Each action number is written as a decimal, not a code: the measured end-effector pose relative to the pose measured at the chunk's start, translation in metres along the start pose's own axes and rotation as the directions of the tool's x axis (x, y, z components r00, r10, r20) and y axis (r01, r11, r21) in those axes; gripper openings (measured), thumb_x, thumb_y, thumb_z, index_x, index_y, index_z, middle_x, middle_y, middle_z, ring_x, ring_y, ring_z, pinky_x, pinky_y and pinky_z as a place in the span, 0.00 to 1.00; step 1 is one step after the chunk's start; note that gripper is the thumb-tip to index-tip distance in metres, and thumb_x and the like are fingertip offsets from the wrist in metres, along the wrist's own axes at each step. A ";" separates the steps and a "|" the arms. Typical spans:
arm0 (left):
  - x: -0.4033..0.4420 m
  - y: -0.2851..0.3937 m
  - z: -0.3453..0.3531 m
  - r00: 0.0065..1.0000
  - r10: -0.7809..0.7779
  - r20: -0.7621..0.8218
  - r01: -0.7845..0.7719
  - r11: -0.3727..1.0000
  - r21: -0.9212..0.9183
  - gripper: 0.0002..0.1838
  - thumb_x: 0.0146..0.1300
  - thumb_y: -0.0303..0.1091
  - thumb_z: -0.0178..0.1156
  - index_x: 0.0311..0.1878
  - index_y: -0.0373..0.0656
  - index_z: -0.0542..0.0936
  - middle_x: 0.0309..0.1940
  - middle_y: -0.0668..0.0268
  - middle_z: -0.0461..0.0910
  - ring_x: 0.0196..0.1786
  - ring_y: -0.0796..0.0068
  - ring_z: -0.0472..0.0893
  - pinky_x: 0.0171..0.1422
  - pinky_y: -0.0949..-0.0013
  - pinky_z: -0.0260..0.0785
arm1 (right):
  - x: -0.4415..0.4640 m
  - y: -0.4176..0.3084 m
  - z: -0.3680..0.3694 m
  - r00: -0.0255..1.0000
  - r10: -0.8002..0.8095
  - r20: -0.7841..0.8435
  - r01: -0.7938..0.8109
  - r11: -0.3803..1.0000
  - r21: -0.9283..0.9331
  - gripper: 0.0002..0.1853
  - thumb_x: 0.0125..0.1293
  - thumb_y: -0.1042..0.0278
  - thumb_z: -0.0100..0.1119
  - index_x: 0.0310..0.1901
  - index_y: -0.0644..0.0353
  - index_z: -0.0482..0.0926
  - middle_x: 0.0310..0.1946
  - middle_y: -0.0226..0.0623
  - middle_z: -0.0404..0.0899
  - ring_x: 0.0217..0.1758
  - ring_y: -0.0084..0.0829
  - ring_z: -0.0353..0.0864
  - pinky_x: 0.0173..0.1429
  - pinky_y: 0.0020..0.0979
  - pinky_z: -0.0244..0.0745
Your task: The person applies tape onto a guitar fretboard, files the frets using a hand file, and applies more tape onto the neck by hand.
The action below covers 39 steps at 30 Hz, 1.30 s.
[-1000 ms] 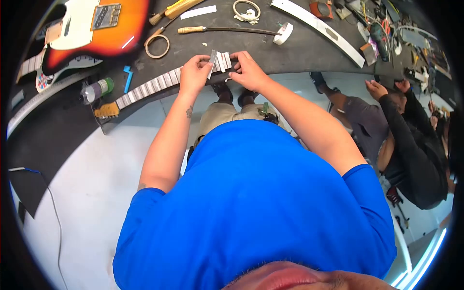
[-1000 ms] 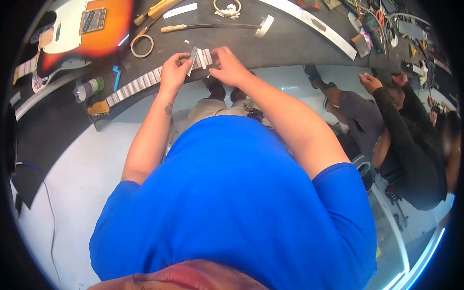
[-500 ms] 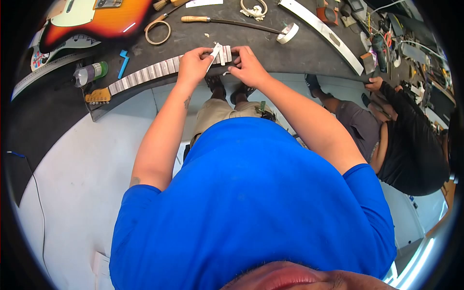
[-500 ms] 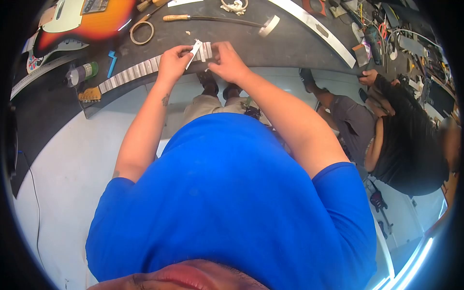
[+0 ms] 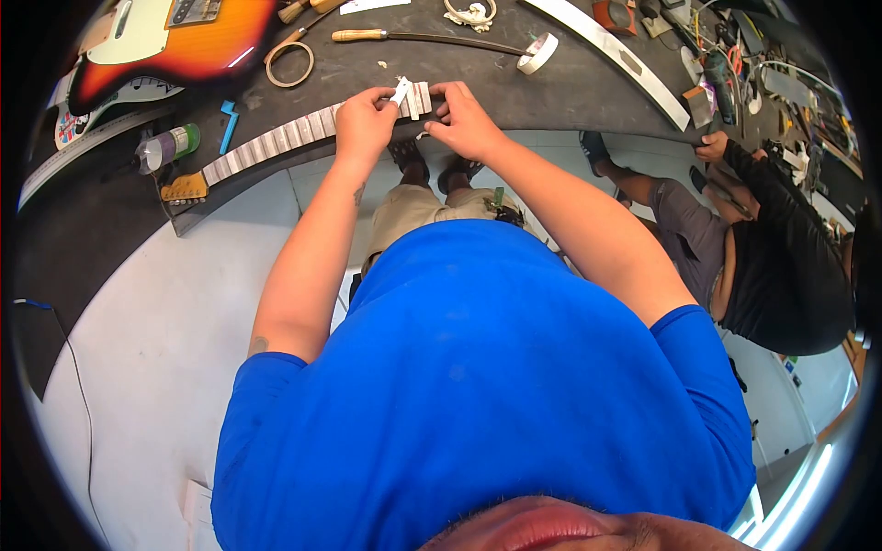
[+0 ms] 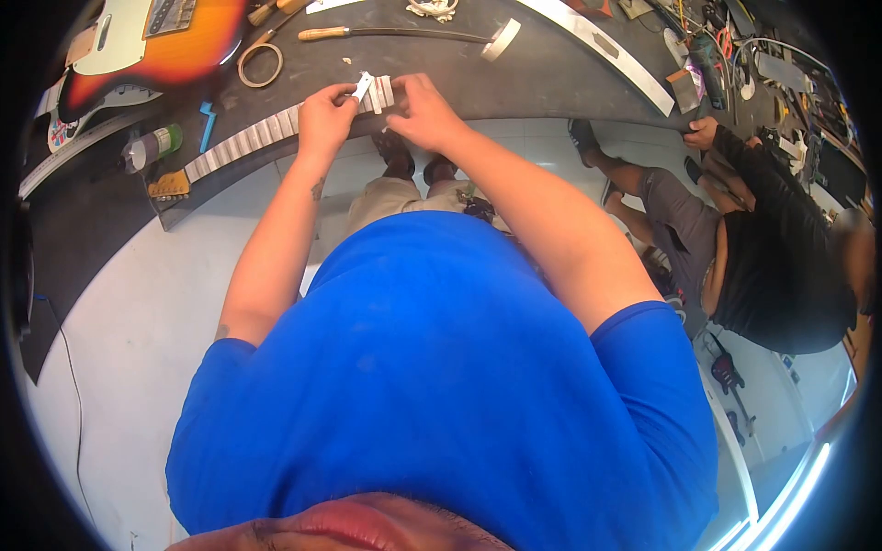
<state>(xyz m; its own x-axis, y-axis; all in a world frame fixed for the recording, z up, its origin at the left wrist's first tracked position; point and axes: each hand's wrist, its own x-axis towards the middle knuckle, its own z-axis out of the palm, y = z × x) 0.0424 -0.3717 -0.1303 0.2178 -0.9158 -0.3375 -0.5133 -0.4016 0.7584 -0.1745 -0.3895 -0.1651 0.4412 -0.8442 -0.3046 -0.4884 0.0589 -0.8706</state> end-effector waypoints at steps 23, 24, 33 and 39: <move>-0.027 -0.002 0.002 0.999 0.034 0.018 -0.034 0.999 0.005 0.17 0.67 0.32 0.69 0.57 0.40 0.92 0.33 0.54 0.92 0.34 0.61 0.92 0.44 0.60 0.82 | 0.000 0.003 0.001 0.999 -0.034 -0.010 0.034 0.999 -0.015 0.36 0.65 0.67 0.75 0.72 0.66 0.71 0.64 0.49 0.72 0.58 0.40 0.82 0.63 0.39 0.85; -0.030 -0.002 0.002 0.999 0.040 0.018 -0.040 0.999 0.006 0.17 0.67 0.31 0.69 0.57 0.40 0.92 0.33 0.54 0.92 0.34 0.61 0.92 0.44 0.60 0.82 | 0.000 0.002 0.001 1.000 -0.029 -0.007 0.029 1.000 -0.010 0.37 0.64 0.65 0.75 0.72 0.68 0.72 0.65 0.51 0.73 0.59 0.42 0.84 0.65 0.41 0.84; -0.046 -0.014 0.005 0.995 0.098 0.029 -0.099 0.994 0.046 0.17 0.67 0.32 0.72 0.58 0.41 0.93 0.36 0.56 0.92 0.37 0.68 0.91 0.49 0.63 0.82 | 0.001 -0.002 -0.002 1.000 -0.018 0.005 0.018 1.000 0.001 0.37 0.62 0.65 0.73 0.72 0.69 0.72 0.66 0.54 0.73 0.58 0.44 0.85 0.67 0.43 0.84; -0.054 -0.014 0.007 0.989 0.148 0.021 -0.149 0.985 0.089 0.17 0.66 0.31 0.73 0.57 0.42 0.93 0.42 0.53 0.93 0.40 0.64 0.92 0.50 0.62 0.83 | 0.000 -0.003 -0.003 1.000 -0.004 0.010 0.004 1.000 -0.004 0.36 0.62 0.68 0.69 0.72 0.69 0.72 0.66 0.54 0.73 0.58 0.44 0.85 0.66 0.43 0.84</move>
<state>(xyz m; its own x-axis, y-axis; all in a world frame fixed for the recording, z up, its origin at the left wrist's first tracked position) 0.0319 -0.3171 -0.1267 0.1220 -0.9648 -0.2330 -0.6122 -0.2579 0.7474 -0.1753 -0.3913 -0.1615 0.4507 -0.8388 -0.3054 -0.4895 0.0538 -0.8703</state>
